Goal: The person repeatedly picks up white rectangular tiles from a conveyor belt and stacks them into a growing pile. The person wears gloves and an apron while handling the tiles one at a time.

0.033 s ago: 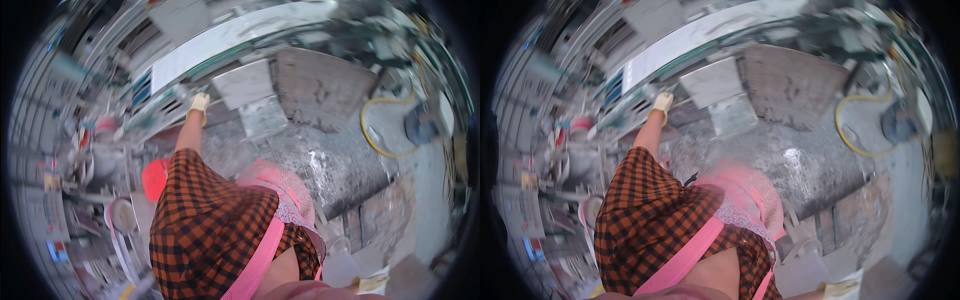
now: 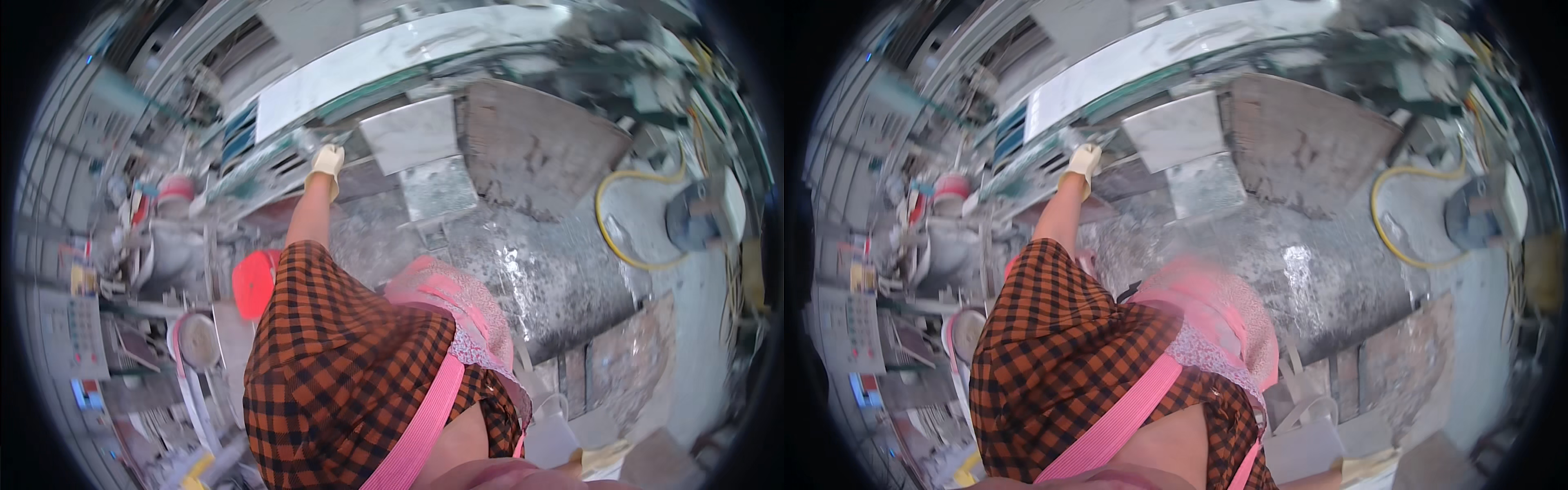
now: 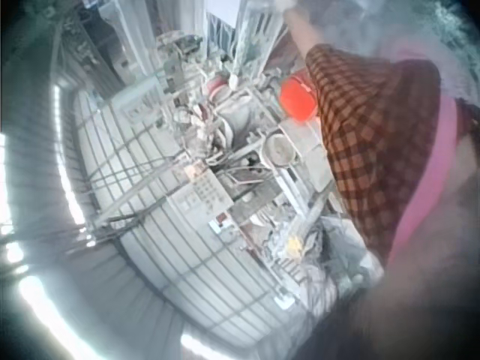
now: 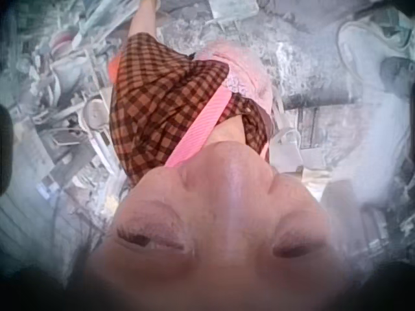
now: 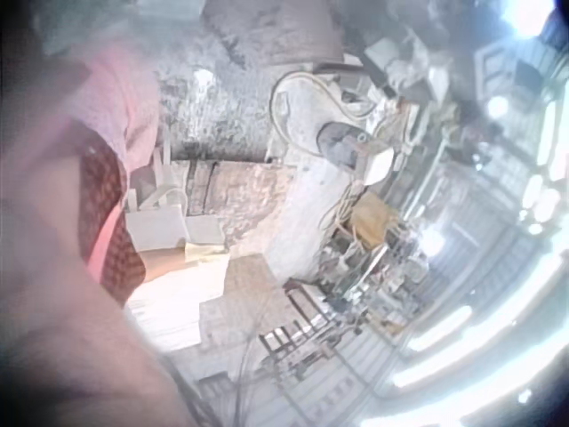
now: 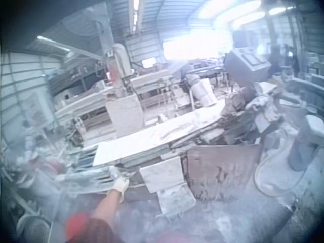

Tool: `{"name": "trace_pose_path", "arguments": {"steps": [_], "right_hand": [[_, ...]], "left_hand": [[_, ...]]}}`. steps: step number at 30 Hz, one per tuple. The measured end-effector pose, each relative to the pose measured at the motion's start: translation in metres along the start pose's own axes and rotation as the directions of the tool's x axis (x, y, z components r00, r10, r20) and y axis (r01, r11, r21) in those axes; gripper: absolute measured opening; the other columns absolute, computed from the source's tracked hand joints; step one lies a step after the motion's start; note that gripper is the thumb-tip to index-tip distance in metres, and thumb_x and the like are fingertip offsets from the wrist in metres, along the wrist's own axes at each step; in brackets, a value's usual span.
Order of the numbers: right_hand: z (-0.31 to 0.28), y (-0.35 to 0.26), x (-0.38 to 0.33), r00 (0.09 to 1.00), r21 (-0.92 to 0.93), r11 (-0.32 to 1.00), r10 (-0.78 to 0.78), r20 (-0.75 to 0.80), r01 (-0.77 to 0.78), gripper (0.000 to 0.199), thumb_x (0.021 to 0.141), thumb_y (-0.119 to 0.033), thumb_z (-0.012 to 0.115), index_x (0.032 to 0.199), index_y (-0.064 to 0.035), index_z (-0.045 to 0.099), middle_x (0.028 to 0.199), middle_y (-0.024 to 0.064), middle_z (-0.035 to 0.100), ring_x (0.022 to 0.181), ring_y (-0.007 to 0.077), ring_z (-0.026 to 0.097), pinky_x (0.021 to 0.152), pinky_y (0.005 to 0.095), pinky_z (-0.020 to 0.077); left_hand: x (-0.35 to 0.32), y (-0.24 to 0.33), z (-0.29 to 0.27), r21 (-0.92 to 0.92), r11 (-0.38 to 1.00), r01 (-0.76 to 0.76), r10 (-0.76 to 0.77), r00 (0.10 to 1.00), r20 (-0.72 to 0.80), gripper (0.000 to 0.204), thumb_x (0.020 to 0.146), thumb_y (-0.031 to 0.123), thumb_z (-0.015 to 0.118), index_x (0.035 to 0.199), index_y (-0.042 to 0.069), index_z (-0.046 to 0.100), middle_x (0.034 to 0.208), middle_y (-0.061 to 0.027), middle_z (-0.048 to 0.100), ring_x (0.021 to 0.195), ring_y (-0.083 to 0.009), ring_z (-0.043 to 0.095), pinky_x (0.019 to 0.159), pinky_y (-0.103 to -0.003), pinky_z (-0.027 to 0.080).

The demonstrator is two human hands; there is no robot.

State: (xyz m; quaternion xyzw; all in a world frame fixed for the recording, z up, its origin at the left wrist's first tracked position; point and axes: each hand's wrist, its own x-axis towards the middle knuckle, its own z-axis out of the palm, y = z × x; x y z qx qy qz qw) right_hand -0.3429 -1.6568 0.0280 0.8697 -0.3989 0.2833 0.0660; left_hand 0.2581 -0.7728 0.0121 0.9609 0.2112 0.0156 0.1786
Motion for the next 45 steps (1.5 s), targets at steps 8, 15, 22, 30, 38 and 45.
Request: {"name": "trace_pose_path", "arguments": {"steps": [8, 15, 22, 30, 38, 45], "right_hand": [[0.037, -0.334, 0.064, 0.929, 0.405, 0.913, -0.193, 0.317, 0.051, 0.040, 0.103, -0.020, 0.050, 0.135, 0.0031, 0.056, 0.135, 0.0199, 0.059, 0.126, 0.0338, 0.056, 0.108, 0.0388, 0.0408], [0.049, -0.495, -0.094, 0.900, 0.529, 0.814, -0.019, 0.435, -0.239, 0.040, 0.093, -0.014, 0.061, 0.132, -0.0033, 0.060, 0.117, 0.0190, 0.069, 0.105, 0.0343, 0.066, 0.092, 0.0406, 0.0506], [0.005, -0.570, -0.148, 0.797, 0.364, 0.931, -0.241, 0.554, 0.028, 0.036, 0.087, -0.011, 0.065, 0.122, -0.0019, 0.063, 0.094, 0.0144, 0.073, 0.087, 0.0259, 0.071, 0.078, 0.0352, 0.0547], [-0.016, -0.603, -0.137, 0.763, 0.439, 0.895, -0.229, 0.604, -0.080, 0.033, 0.087, -0.012, 0.065, 0.118, -0.0013, 0.066, 0.096, 0.0155, 0.072, 0.090, 0.0273, 0.070, 0.081, 0.0348, 0.0535], [-0.012, -0.618, -0.151, 0.642, 0.315, 0.943, -0.175, 0.746, -0.110, 0.035, 0.084, -0.024, 0.065, 0.112, -0.0031, 0.068, 0.104, 0.0205, 0.070, 0.100, 0.0372, 0.067, 0.088, 0.0427, 0.0517], [-0.001, -0.659, -0.143, 0.466, 0.256, 0.957, -0.165, 0.870, -0.139, 0.047, 0.091, -0.041, 0.058, 0.126, -0.0100, 0.064, 0.128, 0.0165, 0.064, 0.121, 0.0356, 0.057, 0.102, 0.0433, 0.0446]], "left_hand": [[0.067, -0.187, -0.123, -0.139, 0.988, 0.063, -0.091, 0.975, -0.203, 0.052, 0.089, 0.046, 0.049, 0.120, 0.009, 0.067, 0.124, -0.0259, 0.062, 0.116, -0.0442, 0.057, 0.099, -0.048, 0.046], [0.246, -0.306, -0.139, -0.152, 0.974, 0.169, -0.204, 0.944, -0.260, 0.044, 0.086, 0.049, 0.061, 0.093, 0.006, 0.069, 0.098, -0.0221, 0.070, 0.096, -0.0404, 0.067, 0.084, -0.050, 0.051], [0.327, -0.305, -0.142, 0.151, 0.961, 0.233, -0.246, 0.967, 0.073, 0.072, 0.090, 0.065, 0.045, 0.120, 0.003, 0.066, 0.131, -0.0235, 0.060, 0.131, -0.0372, 0.050, 0.112, -0.058, 0.030], [0.317, -0.282, -0.166, -0.491, 0.839, 0.234, -0.272, 0.962, -0.005, 0.058, 0.090, 0.052, 0.056, 0.108, -0.001, 0.072, 0.114, -0.0203, 0.069, 0.102, -0.0282, 0.066, 0.092, -0.032, 0.049], [0.336, -0.219, -0.272, -0.928, 0.132, 0.348, -0.047, 0.937, 0.345, 0.056, 0.091, 0.032, 0.067, 0.133, -0.004, 0.056, 0.124, -0.0157, 0.066, 0.110, -0.0275, 0.064, 0.098, -0.036, 0.050], [0.288, -0.142, -0.337, -0.785, 0.490, 0.380, -0.348, 0.911, 0.223, 0.051, 0.079, 0.026, 0.081, 0.107, -0.013, 0.065, 0.110, -0.0194, 0.070, 0.090, -0.0286, 0.072, 0.078, -0.037, 0.061]]}}
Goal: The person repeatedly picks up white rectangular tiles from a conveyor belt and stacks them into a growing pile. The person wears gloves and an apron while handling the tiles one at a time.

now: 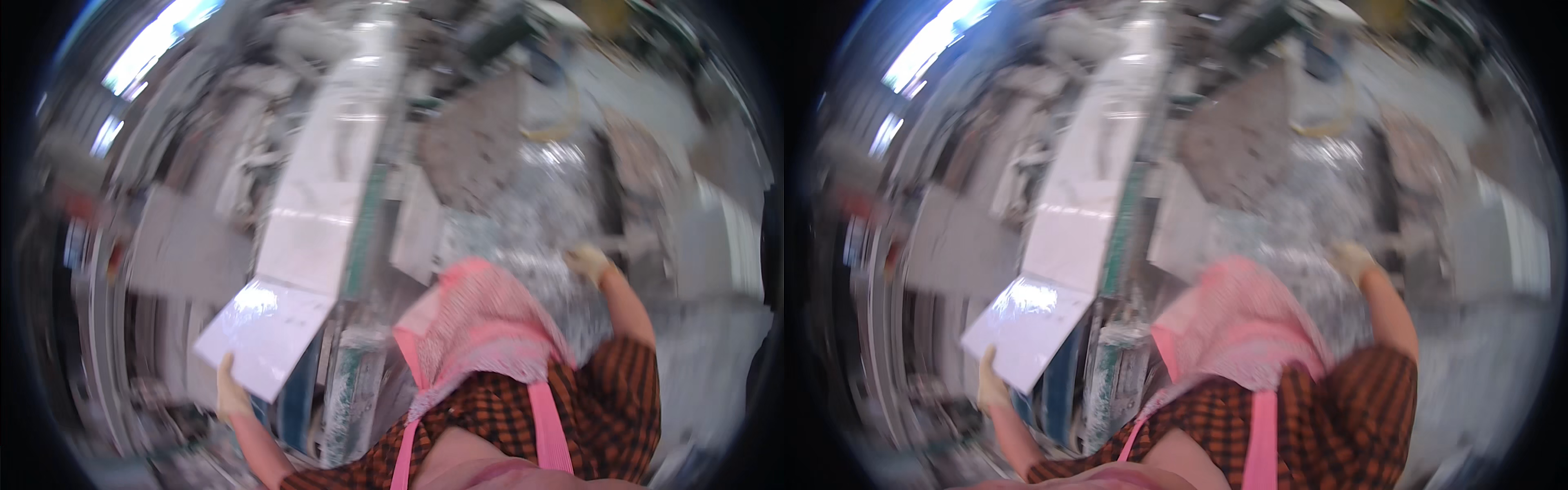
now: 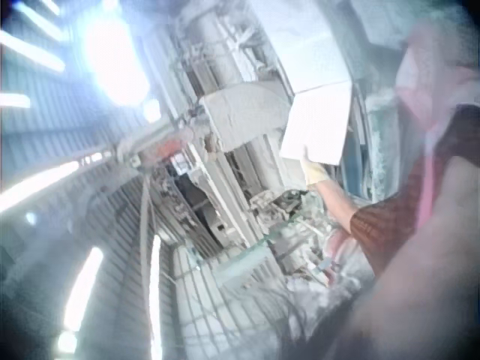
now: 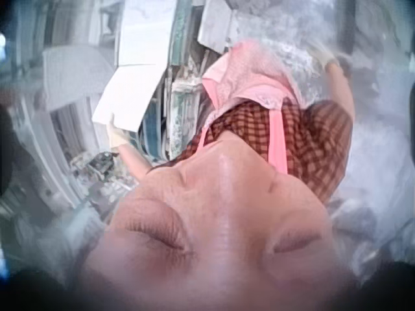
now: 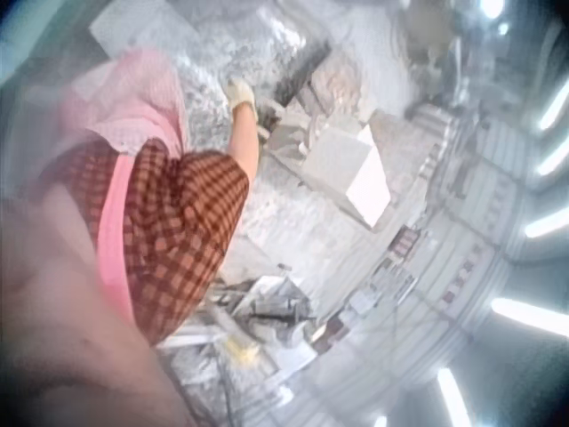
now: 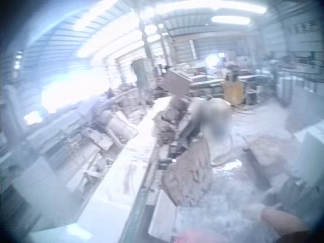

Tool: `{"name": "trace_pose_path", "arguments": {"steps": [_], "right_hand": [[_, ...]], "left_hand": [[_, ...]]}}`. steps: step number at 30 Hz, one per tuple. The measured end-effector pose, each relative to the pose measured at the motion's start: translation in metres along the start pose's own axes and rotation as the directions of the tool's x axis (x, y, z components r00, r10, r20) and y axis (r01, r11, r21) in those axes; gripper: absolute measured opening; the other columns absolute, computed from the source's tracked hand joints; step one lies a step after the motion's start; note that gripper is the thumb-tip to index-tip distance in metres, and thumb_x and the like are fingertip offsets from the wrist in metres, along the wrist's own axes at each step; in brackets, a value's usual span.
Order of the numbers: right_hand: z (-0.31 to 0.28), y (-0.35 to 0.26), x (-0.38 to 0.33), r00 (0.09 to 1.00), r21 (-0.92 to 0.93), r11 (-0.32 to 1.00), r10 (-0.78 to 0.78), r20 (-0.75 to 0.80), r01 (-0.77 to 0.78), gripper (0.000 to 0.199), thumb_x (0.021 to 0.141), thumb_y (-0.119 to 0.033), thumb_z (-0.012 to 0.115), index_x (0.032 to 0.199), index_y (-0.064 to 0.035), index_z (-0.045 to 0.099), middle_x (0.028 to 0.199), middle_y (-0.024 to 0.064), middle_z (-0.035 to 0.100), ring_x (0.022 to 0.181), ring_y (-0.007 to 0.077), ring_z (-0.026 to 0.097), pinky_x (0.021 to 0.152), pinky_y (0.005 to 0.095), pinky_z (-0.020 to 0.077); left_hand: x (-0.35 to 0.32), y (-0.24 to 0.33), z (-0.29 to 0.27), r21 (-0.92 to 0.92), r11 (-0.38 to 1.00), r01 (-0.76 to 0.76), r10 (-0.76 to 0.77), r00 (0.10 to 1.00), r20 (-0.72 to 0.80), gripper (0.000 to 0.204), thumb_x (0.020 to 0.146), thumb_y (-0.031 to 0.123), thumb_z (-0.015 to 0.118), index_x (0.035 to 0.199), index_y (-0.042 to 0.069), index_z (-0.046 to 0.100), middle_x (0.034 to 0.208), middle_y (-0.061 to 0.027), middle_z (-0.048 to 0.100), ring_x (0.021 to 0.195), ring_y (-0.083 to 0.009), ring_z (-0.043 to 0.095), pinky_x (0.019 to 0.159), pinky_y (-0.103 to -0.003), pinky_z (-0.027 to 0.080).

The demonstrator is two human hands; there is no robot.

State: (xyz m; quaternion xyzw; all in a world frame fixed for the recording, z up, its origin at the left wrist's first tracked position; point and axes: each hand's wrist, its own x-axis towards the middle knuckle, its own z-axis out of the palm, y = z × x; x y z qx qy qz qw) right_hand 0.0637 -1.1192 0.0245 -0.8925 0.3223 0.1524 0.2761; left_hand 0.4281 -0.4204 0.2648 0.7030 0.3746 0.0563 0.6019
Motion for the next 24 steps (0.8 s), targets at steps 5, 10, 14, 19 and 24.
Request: {"name": "trace_pose_path", "arguments": {"steps": [5, 10, 14, 19, 24], "right_hand": [[-0.015, -0.006, 0.018, 0.963, -0.114, 0.957, -0.270, -0.009, 0.267, 0.041, 0.092, -0.040, 0.054, 0.113, -0.0077, 0.068, 0.117, 0.0159, 0.066, 0.108, 0.0343, 0.063, 0.091, 0.0443, 0.0493], [-0.040, 0.049, 0.031, 0.994, 0.267, 0.960, -0.062, -0.091, 0.085, 0.048, 0.092, -0.042, 0.057, 0.124, -0.0066, 0.065, 0.116, 0.0165, 0.068, 0.106, 0.0320, 0.065, 0.091, 0.0400, 0.0510], [-0.051, 0.144, 0.027, 0.963, 0.361, 0.928, 0.015, -0.270, 0.087, 0.054, 0.095, -0.044, 0.055, 0.131, -0.0049, 0.060, 0.136, 0.0175, 0.059, 0.124, 0.0308, 0.056, 0.104, 0.0398, 0.0454], [-0.143, 0.277, 0.012, 0.821, 0.474, 0.867, 0.157, -0.548, 0.151, 0.055, 0.099, -0.044, 0.050, 0.137, -0.0051, 0.055, 0.140, 0.0168, 0.057, 0.129, 0.0302, 0.053, 0.109, 0.0407, 0.0427], [-0.277, 0.382, -0.034, 0.469, 0.341, 0.933, 0.251, -0.847, 0.117, 0.050, 0.099, -0.039, 0.055, 0.141, -0.0120, 0.054, 0.141, 0.0114, 0.057, 0.132, 0.0276, 0.052, 0.109, 0.0381, 0.0413]], "left_hand": [[-0.093, 0.012, 0.022, -0.041, 0.975, -0.220, 0.223, 0.956, 0.191, 0.050, 0.081, 0.020, 0.076, 0.115, -0.014, 0.063, 0.111, -0.0186, 0.067, 0.091, -0.0281, 0.067, 0.078, -0.038, 0.056], [-0.168, 0.026, 0.036, 0.319, 0.814, -0.486, 0.447, 0.874, 0.192, 0.050, 0.084, 0.022, 0.071, 0.117, -0.012, 0.058, 0.112, -0.0231, 0.063, 0.093, -0.0327, 0.062, 0.078, -0.047, 0.053], [-0.246, 0.042, 0.061, 0.475, 0.660, -0.582, 0.556, 0.803, 0.213, 0.049, 0.087, 0.024, 0.067, 0.119, -0.010, 0.055, 0.113, -0.0266, 0.060, 0.094, -0.0365, 0.058, 0.079, -0.054, 0.050], [-0.351, 0.048, 0.127, 0.695, 0.304, -0.651, 0.653, 0.674, 0.345, 0.056, 0.090, 0.029, 0.073, 0.129, -0.005, 0.052, 0.116, -0.0240, 0.061, 0.097, -0.0334, 0.060, 0.083, -0.047, 0.051], [-0.415, 0.032, 0.281, 0.351, 0.581, -0.735, 0.367, 0.621, 0.693, 0.047, 0.084, 0.015, 0.072, 0.122, -0.010, 0.061, 0.111, -0.0173, 0.067, 0.093, -0.0260, 0.066, 0.083, -0.035, 0.055]]}}
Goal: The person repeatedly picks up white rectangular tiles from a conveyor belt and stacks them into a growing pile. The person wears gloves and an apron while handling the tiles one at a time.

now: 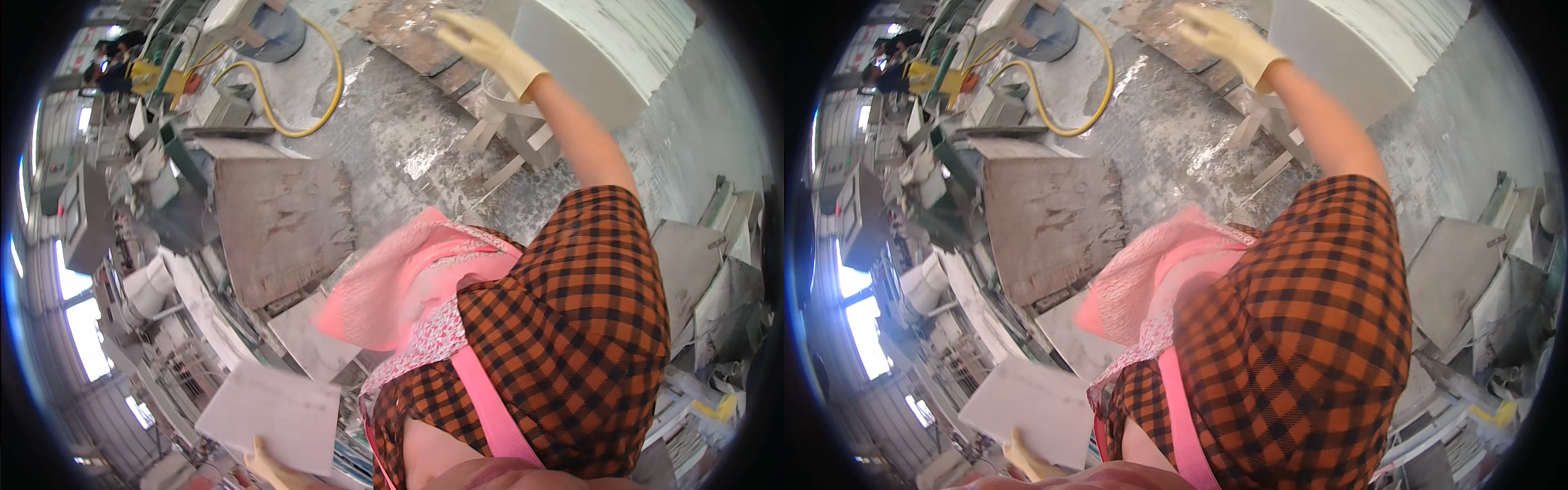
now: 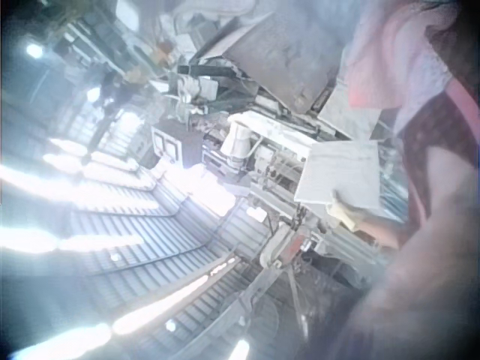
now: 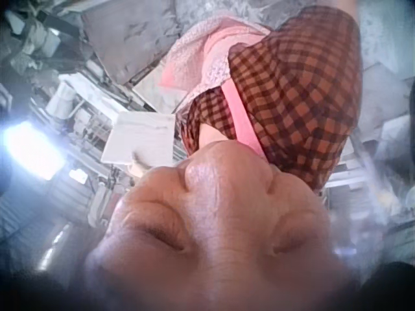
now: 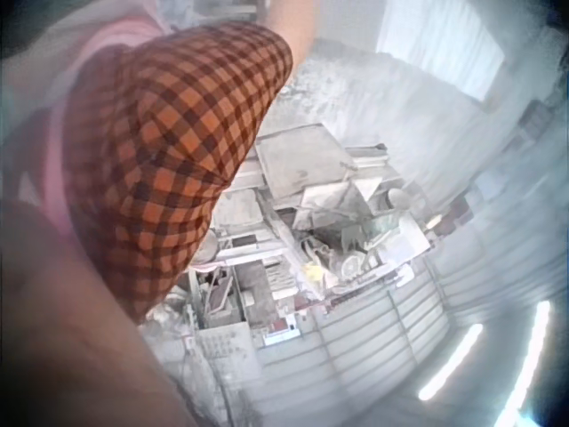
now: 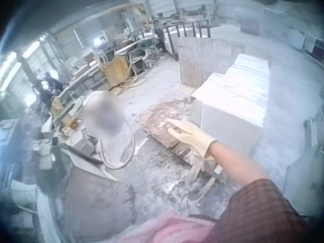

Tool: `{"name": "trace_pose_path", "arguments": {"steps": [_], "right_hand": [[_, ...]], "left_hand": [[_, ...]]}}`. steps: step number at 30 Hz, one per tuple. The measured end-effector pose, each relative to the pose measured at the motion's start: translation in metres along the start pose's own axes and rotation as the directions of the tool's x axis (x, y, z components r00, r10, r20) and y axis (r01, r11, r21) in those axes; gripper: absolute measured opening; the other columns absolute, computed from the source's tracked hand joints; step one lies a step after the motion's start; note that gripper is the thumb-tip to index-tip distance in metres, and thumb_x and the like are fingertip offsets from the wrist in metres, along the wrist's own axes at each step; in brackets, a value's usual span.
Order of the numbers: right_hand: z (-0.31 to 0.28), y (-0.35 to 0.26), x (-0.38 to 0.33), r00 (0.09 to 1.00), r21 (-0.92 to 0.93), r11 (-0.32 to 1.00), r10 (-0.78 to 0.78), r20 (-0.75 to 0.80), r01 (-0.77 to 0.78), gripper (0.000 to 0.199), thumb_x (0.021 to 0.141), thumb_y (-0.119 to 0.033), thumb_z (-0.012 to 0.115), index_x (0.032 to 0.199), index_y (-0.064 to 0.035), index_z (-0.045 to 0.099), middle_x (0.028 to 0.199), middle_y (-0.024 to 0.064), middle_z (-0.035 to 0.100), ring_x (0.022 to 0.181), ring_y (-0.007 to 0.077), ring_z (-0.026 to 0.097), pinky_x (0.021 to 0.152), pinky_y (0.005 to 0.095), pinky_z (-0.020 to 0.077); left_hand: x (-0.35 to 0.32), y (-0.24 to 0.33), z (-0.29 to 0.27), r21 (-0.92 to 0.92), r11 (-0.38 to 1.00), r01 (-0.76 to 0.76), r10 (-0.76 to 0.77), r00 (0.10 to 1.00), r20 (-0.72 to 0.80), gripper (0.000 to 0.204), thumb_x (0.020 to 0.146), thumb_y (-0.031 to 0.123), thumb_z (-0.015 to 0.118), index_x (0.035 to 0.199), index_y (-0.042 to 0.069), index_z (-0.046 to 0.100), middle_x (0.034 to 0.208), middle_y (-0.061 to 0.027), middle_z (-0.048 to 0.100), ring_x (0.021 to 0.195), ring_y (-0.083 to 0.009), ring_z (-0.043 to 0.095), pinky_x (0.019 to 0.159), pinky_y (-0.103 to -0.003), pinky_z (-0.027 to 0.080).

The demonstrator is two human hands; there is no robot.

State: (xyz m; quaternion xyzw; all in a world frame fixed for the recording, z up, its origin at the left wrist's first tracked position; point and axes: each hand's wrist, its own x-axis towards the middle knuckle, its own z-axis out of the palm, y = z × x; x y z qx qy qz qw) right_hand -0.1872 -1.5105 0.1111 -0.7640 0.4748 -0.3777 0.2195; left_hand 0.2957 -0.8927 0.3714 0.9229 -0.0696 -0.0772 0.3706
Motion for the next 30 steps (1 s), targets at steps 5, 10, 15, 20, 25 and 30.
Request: {"name": "trace_pose_path", "arguments": {"steps": [5, 10, 15, 20, 25, 30], "right_hand": [[-0.132, 0.025, 0.025, 0.979, -0.222, 0.973, -0.105, -0.177, 0.064, 0.043, 0.092, -0.023, 0.059, 0.131, -0.0056, 0.058, 0.114, 0.0161, 0.069, 0.105, 0.0309, 0.066, 0.095, 0.0368, 0.0497], [-0.223, 0.068, -0.006, 0.956, -0.195, 0.954, 0.182, -0.228, -0.228, 0.041, 0.093, -0.018, 0.060, 0.130, -0.0016, 0.058, 0.117, 0.0169, 0.068, 0.110, 0.0306, 0.063, 0.098, 0.0384, 0.0478], [-0.257, 0.147, 0.002, 0.843, -0.392, 0.773, 0.328, -0.426, -0.499, 0.048, 0.098, -0.034, 0.059, 0.141, -0.0127, 0.055, 0.142, 0.0095, 0.057, 0.134, 0.0271, 0.050, 0.110, 0.0360, 0.0387], [-0.239, 0.192, 0.033, 0.833, -0.728, 0.417, 0.159, -0.530, -0.543, 0.035, 0.095, -0.021, 0.059, 0.124, -0.0021, 0.063, 0.114, 0.0164, 0.069, 0.104, 0.0325, 0.066, 0.092, 0.0395, 0.0507], [-0.235, 0.192, 0.052, 0.735, -0.423, 0.620, 0.418, -0.534, -0.661, 0.040, 0.098, -0.020, 0.058, 0.137, -0.0084, 0.058, 0.143, 0.0087, 0.056, 0.136, 0.0256, 0.047, 0.114, 0.0366, 0.0336], [-0.237, 0.176, 0.074, 0.669, -0.355, 0.581, 0.517, -0.534, -0.732, 0.040, 0.098, -0.015, 0.056, 0.137, -0.0047, 0.057, 0.144, 0.0109, 0.054, 0.139, 0.0269, 0.044, 0.116, 0.0371, 0.0311]], "left_hand": [[0.058, 0.085, 0.212, -0.054, 0.972, -0.227, 0.232, 0.908, 0.348, 0.049, 0.085, 0.016, 0.070, 0.126, -0.009, 0.057, 0.118, -0.0179, 0.064, 0.098, -0.0240, 0.064, 0.087, -0.035, 0.053], [0.091, 0.207, 0.484, 0.247, 0.636, -0.731, 0.444, 0.609, 0.658, 0.038, 0.081, 0.022, 0.073, 0.107, -0.006, 0.068, 0.099, -0.0219, 0.073, 0.091, -0.0314, 0.071, 0.077, -0.042, 0.053], [0.049, 0.322, 0.741, -0.003, 0.110, -0.994, 0.438, 0.046, 0.898, 0.030, 0.088, 0.026, 0.059, 0.101, 0.002, 0.069, 0.098, -0.0263, 0.069, 0.095, -0.0434, 0.066, 0.082, -0.049, 0.052], [-0.057, 0.417, 0.924, -0.478, -0.317, -0.819, 0.260, -0.560, 0.787, 0.022, 0.091, 0.022, 0.056, 0.108, 0.009, 0.062, 0.099, -0.0181, 0.069, 0.092, -0.0399, 0.067, 0.075, -0.051, 0.053], [-0.182, 0.489, 1.029, -0.703, -0.581, -0.411, -0.177, -0.779, 0.602, 0.084, 0.030, 0.000, 0.088, 0.107, 0.001, 0.055, 0.101, -0.0169, 0.068, 0.104, -0.0312, 0.067, 0.083, -0.038, 0.057], [-0.274, 0.497, 1.093, -0.736, -0.619, -0.275, -0.268, -0.807, 0.527, 0.072, 0.033, -0.001, 0.088, 0.099, 0.002, 0.059, 0.097, -0.0171, 0.070, 0.099, -0.0325, 0.069, 0.080, -0.038, 0.058]]}}
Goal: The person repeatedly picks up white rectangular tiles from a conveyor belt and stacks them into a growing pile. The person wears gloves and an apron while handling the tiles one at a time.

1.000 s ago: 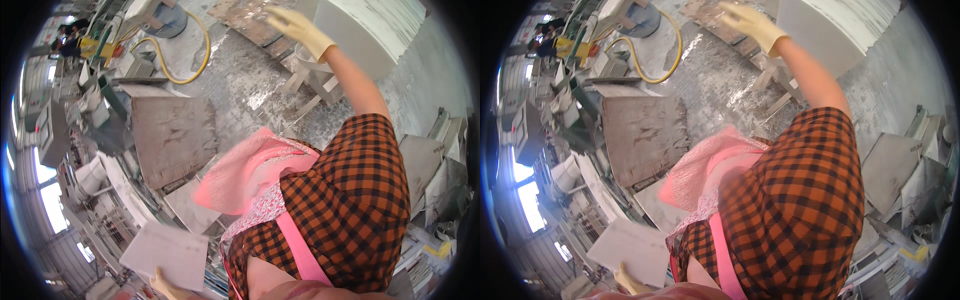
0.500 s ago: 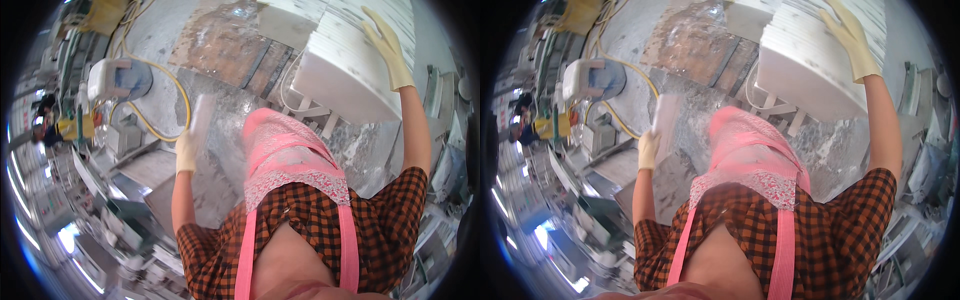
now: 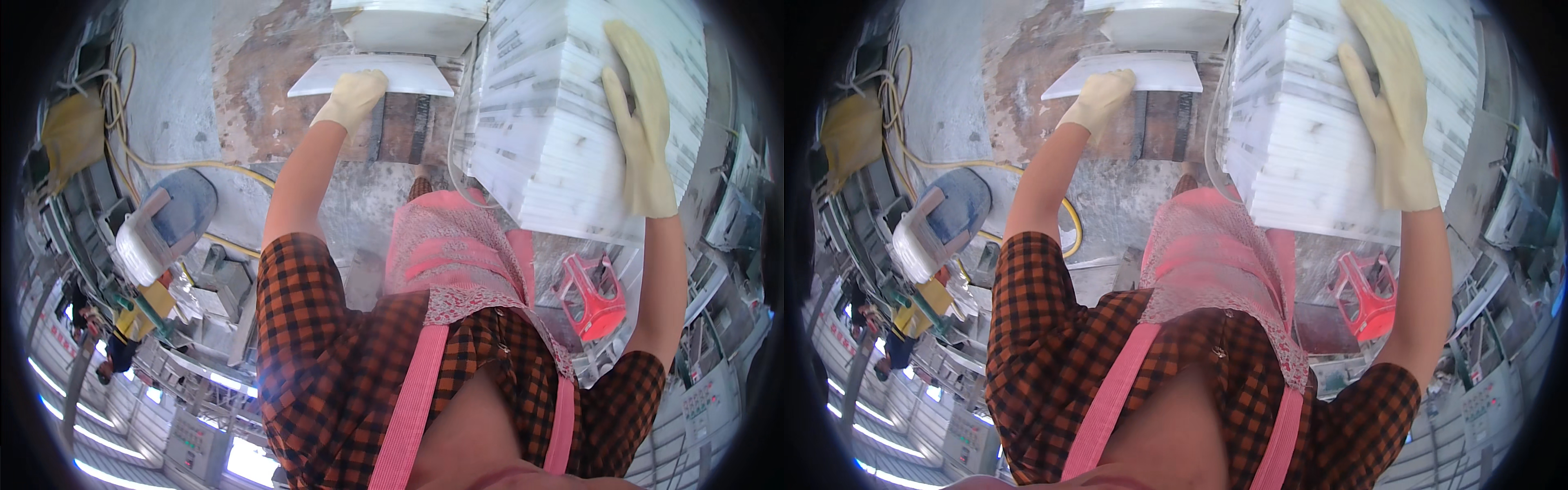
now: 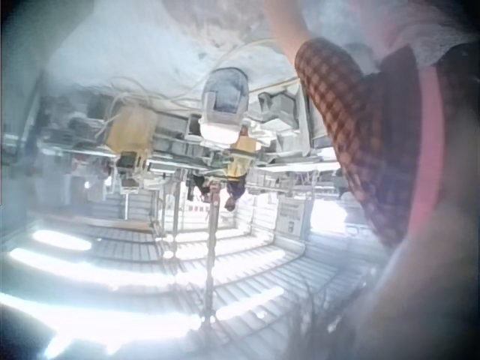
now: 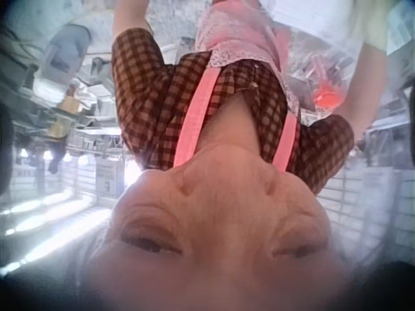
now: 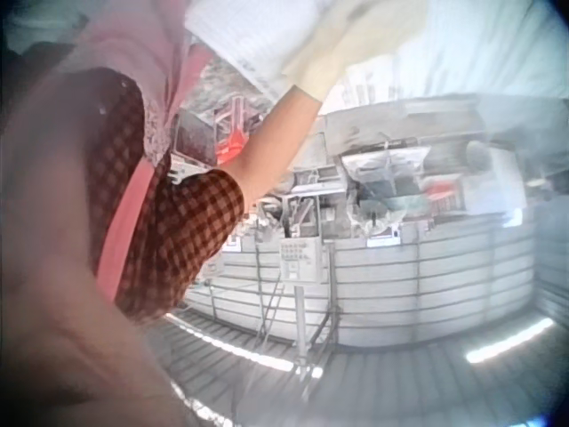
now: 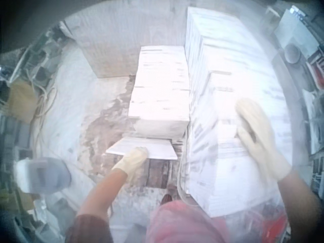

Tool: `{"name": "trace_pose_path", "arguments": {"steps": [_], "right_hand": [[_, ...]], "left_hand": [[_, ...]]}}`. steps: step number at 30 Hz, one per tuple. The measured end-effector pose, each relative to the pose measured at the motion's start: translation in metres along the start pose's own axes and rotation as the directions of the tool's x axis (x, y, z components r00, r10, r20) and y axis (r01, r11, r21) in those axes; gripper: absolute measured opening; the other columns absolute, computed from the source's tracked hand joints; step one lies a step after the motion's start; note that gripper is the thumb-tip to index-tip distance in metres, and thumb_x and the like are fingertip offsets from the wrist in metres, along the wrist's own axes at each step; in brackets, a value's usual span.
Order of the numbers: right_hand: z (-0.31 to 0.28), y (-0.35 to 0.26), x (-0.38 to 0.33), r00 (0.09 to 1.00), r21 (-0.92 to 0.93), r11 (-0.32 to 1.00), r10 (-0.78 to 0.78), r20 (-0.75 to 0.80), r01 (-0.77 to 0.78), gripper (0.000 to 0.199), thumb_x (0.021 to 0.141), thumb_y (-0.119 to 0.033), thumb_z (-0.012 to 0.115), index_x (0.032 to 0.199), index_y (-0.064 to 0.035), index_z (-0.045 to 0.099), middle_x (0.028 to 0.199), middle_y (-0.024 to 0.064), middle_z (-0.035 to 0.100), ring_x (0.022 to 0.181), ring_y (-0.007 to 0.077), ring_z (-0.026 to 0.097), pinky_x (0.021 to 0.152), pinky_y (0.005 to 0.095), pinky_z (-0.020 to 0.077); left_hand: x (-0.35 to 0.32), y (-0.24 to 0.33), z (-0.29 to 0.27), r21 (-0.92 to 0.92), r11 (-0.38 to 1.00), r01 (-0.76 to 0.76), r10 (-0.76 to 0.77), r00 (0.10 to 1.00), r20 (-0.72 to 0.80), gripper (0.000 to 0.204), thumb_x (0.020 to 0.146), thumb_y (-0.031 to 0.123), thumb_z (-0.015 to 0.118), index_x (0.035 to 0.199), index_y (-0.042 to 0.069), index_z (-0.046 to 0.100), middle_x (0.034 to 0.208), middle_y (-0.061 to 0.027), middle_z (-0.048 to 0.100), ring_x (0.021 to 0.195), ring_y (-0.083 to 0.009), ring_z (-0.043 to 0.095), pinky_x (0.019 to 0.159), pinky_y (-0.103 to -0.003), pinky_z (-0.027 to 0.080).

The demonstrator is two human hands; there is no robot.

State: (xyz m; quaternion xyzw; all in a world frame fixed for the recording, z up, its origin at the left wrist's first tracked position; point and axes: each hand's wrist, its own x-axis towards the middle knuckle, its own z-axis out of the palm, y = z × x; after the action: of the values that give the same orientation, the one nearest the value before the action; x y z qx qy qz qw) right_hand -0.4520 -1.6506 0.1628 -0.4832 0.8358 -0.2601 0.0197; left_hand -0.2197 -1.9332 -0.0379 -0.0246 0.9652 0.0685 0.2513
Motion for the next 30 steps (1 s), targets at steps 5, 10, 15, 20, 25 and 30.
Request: {"name": "trace_pose_path", "arguments": {"steps": [5, 10, 15, 20, 25, 30], "right_hand": [[-0.007, -0.016, 0.004, 0.991, 0.013, 0.993, 0.119, 0.067, -0.120, 0.042, 0.098, -0.013, 0.054, 0.139, -0.0031, 0.055, 0.146, 0.0129, 0.051, 0.141, 0.0290, 0.041, 0.118, 0.0391, 0.0279], [-0.010, -0.018, 0.007, 0.992, -0.046, 0.996, 0.084, 0.089, -0.080, 0.043, 0.098, -0.013, 0.052, 0.140, -0.0025, 0.054, 0.146, 0.0140, 0.051, 0.142, 0.0305, 0.039, 0.119, 0.0415, 0.0251], [-0.011, -0.020, 0.006, 0.986, -0.018, 0.992, 0.123, 0.113, -0.122, 0.043, 0.098, -0.014, 0.052, 0.140, -0.0019, 0.053, 0.147, 0.0144, 0.051, 0.142, 0.0308, 0.038, 0.120, 0.0424, 0.0228], [-0.011, -0.019, 0.006, 0.985, -0.048, 0.991, 0.132, 0.112, -0.127, 0.043, 0.098, -0.014, 0.052, 0.140, -0.0014, 0.053, 0.147, 0.0148, 0.050, 0.142, 0.0309, 0.038, 0.120, 0.0422, 0.0223], [-0.011, -0.020, 0.005, 0.981, -0.073, 0.988, 0.145, 0.132, -0.136, 0.043, 0.098, -0.014, 0.052, 0.140, -0.0018, 0.053, 0.148, 0.0148, 0.050, 0.143, 0.0309, 0.038, 0.120, 0.0423, 0.0229], [-0.013, -0.021, 0.002, 0.979, -0.057, 0.987, 0.156, 0.132, -0.149, 0.043, 0.099, -0.014, 0.052, 0.140, -0.0019, 0.053, 0.148, 0.0149, 0.049, 0.143, 0.0311, 0.037, 0.119, 0.0423, 0.0229]], "left_hand": [[0.045, -0.016, 0.016, -0.022, 0.990, -0.138, 0.135, 0.986, -0.103, 0.019, 0.076, -0.002, 0.064, 0.094, 0.002, 0.058, 0.090, -0.0206, 0.070, 0.086, -0.0370, 0.070, 0.073, -0.045, 0.055], [0.073, -0.017, 0.045, -0.101, 0.988, -0.118, 0.096, 0.975, -0.199, 0.012, 0.086, 0.002, 0.052, 0.094, 0.003, 0.061, 0.090, -0.0208, 0.070, 0.086, -0.0381, 0.069, 0.071, -0.048, 0.054], [0.084, -0.011, 0.053, -0.135, 0.989, -0.060, 0.038, 0.986, -0.165, 0.013, 0.088, 0.003, 0.050, 0.096, 0.003, 0.061, 0.094, -0.0212, 0.070, 0.088, -0.0381, 0.069, 0.072, -0.049, 0.054], [0.097, -0.007, 0.043, -0.168, 0.986, -0.020, 0.000, 0.993, -0.119, 0.014, 0.090, 0.004, 0.049, 0.097, 0.003, 0.061, 0.098, -0.0222, 0.069, 0.091, -0.0392, 0.068, 0.075, -0.049, 0.055], [0.113, -0.005, 0.035, -0.173, 0.985, -0.009, -0.005, 0.997, -0.079, 0.012, 0.090, 0.005, 0.050, 0.097, 0.002, 0.060, 0.100, -0.0218, 0.069, 0.091, -0.0404, 0.068, 0.076, -0.049, 0.055], [0.122, -0.001, 0.014, -0.043, 0.997, 0.066, -0.075, 0.965, -0.252, 0.014, 0.085, 0.003, 0.057, 0.098, 0.001, 0.063, 0.098, -0.0189, 0.070, 0.095, -0.0353, 0.069, 0.079, -0.044, 0.057]]}}
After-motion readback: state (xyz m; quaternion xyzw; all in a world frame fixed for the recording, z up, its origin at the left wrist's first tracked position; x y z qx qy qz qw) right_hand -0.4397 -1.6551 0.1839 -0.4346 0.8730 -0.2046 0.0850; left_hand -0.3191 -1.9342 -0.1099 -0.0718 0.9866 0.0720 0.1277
